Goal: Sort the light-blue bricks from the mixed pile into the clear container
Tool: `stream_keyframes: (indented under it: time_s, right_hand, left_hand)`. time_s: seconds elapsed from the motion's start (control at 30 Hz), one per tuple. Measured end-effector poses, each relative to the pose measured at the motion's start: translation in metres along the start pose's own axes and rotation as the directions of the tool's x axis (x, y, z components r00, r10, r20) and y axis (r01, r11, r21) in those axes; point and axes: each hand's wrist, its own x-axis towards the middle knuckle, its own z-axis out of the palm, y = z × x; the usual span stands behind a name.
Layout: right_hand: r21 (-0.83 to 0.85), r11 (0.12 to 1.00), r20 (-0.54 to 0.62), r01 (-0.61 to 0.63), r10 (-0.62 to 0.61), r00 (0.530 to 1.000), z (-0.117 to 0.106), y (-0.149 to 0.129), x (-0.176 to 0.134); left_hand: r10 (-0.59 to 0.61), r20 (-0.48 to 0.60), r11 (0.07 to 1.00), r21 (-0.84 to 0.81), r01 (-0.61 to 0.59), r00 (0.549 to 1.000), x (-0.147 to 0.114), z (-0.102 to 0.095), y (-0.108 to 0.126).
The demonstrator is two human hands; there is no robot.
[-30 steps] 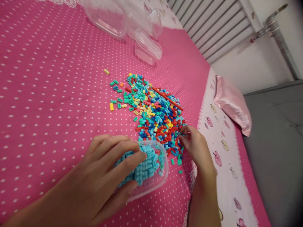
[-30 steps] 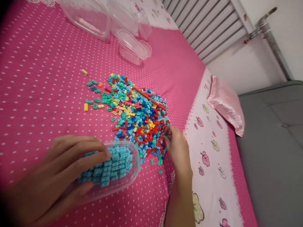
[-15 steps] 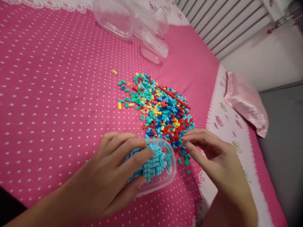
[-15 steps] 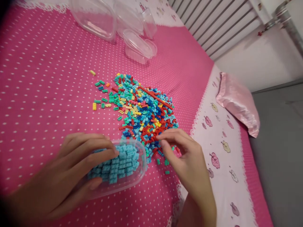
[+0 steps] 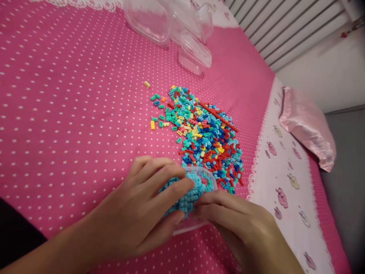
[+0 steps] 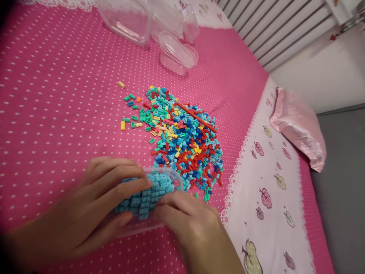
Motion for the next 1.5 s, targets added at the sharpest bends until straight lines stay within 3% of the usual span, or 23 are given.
stream_keyframes:
  time_s: [0.6, 0.87, 1.0, 1.17, 1.27, 1.33, 1.4, 1.5]
  right_hand:
    - [-0.105, 0.988, 0.023, -0.110, 0.113, 0.993, 0.011, 0.002, 0.001]
    - [-0.187, 0.982, 0.022, 0.004, 0.000, 1.000, 0.005, 0.007, 0.002]
    - [-0.273, 0.960, -0.038, 0.058, -0.071, 0.997, 0.000, 0.011, -0.002]
    - [-0.241, 0.969, -0.075, -0.048, 0.031, 0.997, 0.005, 0.011, -0.003]
    - [-0.232, 0.973, -0.082, 0.009, -0.028, 0.996, -0.002, 0.006, -0.005]
    - [-0.269, 0.962, -0.139, 0.054, -0.094, 0.986, -0.014, 0.006, -0.008]
    - [-0.323, 0.946, -0.280, -0.008, -0.087, 0.956, -0.028, 0.015, -0.010]
    - [-0.317, 0.907, -0.574, -0.277, 0.050, 0.817, -0.043, 0.051, -0.006]
  left_hand:
    - [0.041, -0.006, 0.999, 0.030, -0.041, 0.999, 0.000, 0.006, 0.001]
    - [0.031, -0.019, 0.999, 0.022, -0.030, 0.999, 0.001, 0.005, 0.000]
    - [0.024, -0.004, 1.000, 0.008, -0.024, 1.000, 0.000, 0.004, 0.000]
    - [0.015, 0.011, 1.000, -0.026, -0.015, 1.000, -0.001, 0.003, -0.001]
    - [0.016, 0.022, 1.000, -0.024, -0.015, 1.000, -0.001, 0.003, -0.001]
    - [0.012, 0.028, 1.000, -0.029, -0.011, 1.000, -0.002, 0.002, -0.001]
    - [0.009, 0.040, 1.000, -0.026, -0.008, 0.999, -0.002, 0.002, -0.002]
    - [0.017, 0.038, 1.000, -0.011, -0.016, 0.999, -0.002, 0.004, -0.004]
